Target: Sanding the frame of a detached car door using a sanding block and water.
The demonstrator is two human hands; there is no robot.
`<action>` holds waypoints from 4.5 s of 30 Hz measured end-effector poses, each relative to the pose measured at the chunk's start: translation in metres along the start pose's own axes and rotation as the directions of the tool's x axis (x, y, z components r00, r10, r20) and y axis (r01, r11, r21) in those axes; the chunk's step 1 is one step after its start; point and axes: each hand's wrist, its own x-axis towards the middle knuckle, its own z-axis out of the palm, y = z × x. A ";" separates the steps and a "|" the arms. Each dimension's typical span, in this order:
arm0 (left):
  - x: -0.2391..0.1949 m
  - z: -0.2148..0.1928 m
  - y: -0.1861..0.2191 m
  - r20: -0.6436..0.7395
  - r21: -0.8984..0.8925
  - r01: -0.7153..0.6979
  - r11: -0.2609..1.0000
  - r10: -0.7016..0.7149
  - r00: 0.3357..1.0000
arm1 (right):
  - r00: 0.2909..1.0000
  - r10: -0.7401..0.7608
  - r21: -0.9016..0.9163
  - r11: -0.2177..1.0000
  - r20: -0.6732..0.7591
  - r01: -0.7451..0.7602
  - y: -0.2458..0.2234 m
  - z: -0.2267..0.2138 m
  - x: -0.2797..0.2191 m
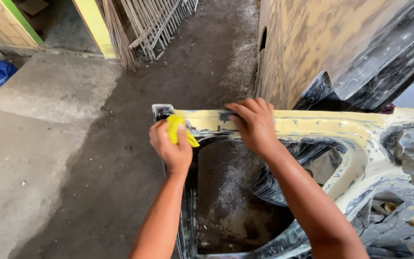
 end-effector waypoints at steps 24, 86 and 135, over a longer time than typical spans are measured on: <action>-0.009 0.002 -0.009 -0.011 -0.121 0.133 0.984 -0.136 0.991 | 0.996 -0.088 0.081 0.993 -0.014 0.088 -0.053 0.044 0.032; -0.003 0.003 -0.009 0.007 -0.154 0.077 0.985 -0.077 0.997 | 0.999 -0.040 -0.021 0.999 -0.028 0.040 -0.035 0.037 0.014; -0.008 0.008 -0.013 -0.026 -0.142 0.053 0.988 -0.057 0.998 | 0.999 0.001 -0.016 1.000 -0.053 -0.002 -0.018 0.029 0.011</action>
